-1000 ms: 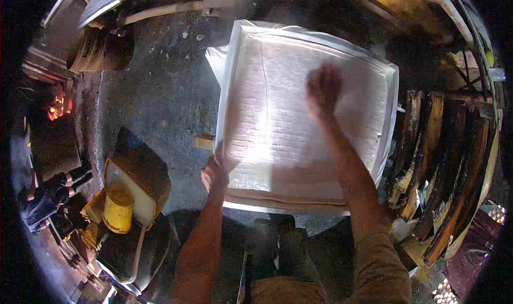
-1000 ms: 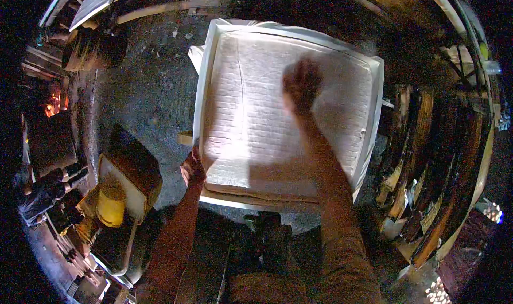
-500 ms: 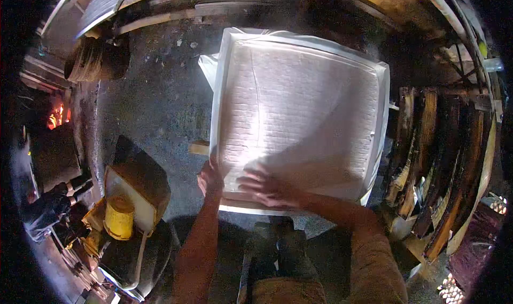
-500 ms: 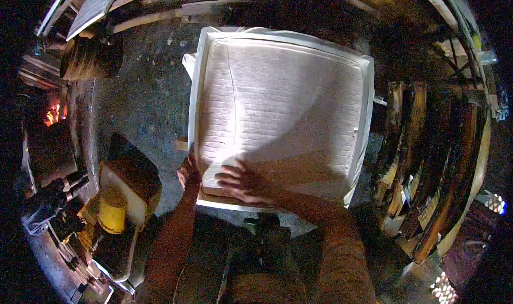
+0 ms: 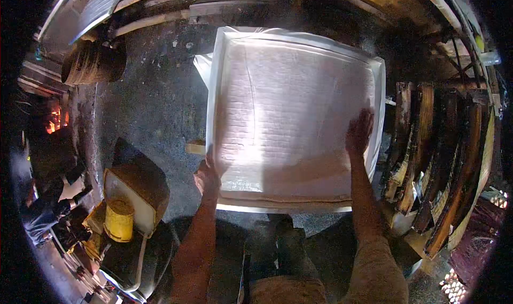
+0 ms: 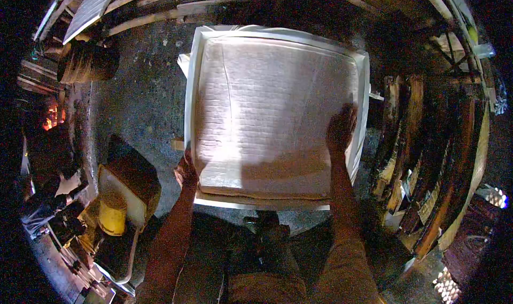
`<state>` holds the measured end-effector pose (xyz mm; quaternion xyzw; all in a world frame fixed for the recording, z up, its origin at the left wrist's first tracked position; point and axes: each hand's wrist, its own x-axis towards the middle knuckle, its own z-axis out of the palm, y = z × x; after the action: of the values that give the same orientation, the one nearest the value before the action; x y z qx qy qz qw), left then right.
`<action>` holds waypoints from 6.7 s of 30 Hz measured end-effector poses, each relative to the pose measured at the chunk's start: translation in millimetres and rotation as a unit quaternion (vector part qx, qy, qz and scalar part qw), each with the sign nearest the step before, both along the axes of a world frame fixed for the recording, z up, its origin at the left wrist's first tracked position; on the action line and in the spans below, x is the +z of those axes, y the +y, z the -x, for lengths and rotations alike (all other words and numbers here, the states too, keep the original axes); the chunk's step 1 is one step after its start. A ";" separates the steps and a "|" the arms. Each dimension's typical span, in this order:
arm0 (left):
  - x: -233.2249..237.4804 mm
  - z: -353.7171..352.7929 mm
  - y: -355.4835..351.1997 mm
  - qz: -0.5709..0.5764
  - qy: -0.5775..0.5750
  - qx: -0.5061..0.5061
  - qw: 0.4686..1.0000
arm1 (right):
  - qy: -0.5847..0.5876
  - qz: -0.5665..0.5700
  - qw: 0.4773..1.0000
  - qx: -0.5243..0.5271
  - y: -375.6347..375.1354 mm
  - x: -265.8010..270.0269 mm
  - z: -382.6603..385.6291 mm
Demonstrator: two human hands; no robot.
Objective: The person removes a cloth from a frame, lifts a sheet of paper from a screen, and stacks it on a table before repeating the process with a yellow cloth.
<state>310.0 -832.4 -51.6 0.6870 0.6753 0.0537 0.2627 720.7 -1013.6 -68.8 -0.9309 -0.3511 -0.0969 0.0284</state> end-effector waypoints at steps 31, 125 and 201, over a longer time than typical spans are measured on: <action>-98.3 49.2 9.2 0.018 -0.125 -0.009 0.992 | 0.075 0.008 0.995 0.064 -93.3 -17.3 43.5; -35.2 27.7 -13.1 0.007 -0.073 0.121 0.990 | 0.104 0.216 0.943 0.230 106.1 34.7 -167.9; -16.4 15.3 -5.0 0.013 0.024 -0.041 0.999 | 0.144 -0.100 0.980 -0.095 -22.7 20.0 106.1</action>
<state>294.7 -837.4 -68.1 0.7117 0.6534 0.0179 0.2573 614.6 -1036.3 -48.7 -0.9567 -0.2418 0.0010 0.1619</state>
